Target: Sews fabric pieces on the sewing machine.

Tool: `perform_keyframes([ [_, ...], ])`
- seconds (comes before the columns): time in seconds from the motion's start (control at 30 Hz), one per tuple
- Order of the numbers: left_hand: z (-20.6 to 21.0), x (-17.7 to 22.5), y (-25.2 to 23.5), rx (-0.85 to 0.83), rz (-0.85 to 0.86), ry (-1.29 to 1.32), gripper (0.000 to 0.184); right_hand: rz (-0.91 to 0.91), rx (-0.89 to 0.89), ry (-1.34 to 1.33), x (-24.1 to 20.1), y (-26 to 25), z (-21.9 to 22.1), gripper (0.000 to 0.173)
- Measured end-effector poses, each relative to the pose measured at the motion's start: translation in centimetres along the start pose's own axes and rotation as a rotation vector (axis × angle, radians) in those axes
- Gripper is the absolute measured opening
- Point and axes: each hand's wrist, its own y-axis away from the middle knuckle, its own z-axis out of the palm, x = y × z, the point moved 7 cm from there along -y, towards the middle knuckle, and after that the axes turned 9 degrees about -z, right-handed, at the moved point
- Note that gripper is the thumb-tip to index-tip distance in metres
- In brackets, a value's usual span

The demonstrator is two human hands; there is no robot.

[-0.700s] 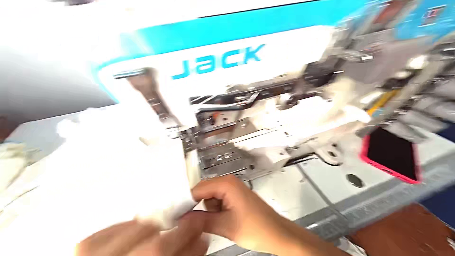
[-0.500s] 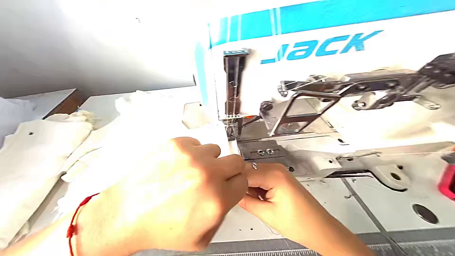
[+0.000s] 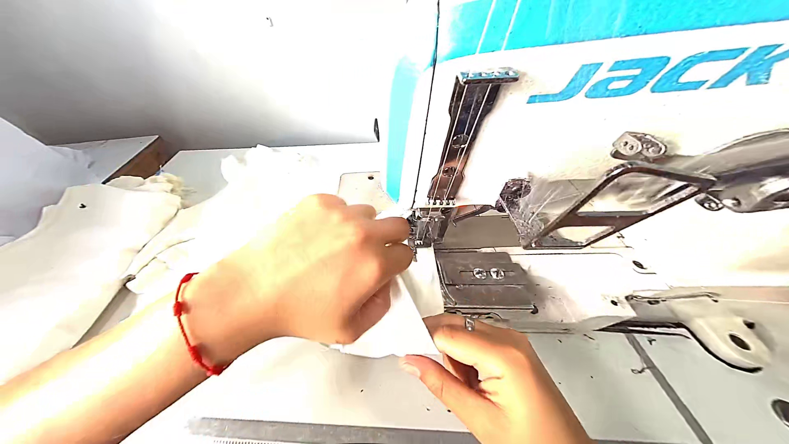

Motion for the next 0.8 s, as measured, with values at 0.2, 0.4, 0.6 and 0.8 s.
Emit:
perform_keyframes([
  [0.2,-0.6,1.9,-0.1,0.041,0.098,0.141,0.029,-0.002,0.036,-0.064,0.3,-0.3,-0.1,0.024],
  [0.4,-1.1,1.3,-0.2,0.048,0.059,0.044,0.027,0.025,0.037,-0.067,0.5,-0.2,-0.2,0.023],
  [0.6,-0.7,1.8,-0.3,0.035,0.07,0.078,0.028,0.032,0.055,-0.103,0.3,0.1,0.1,0.019],
  [0.8,-1.9,5.4,0.6,0.206,0.094,0.052,0.035,0.075,0.055,-0.125,-0.8,0.3,-0.3,0.018],
])
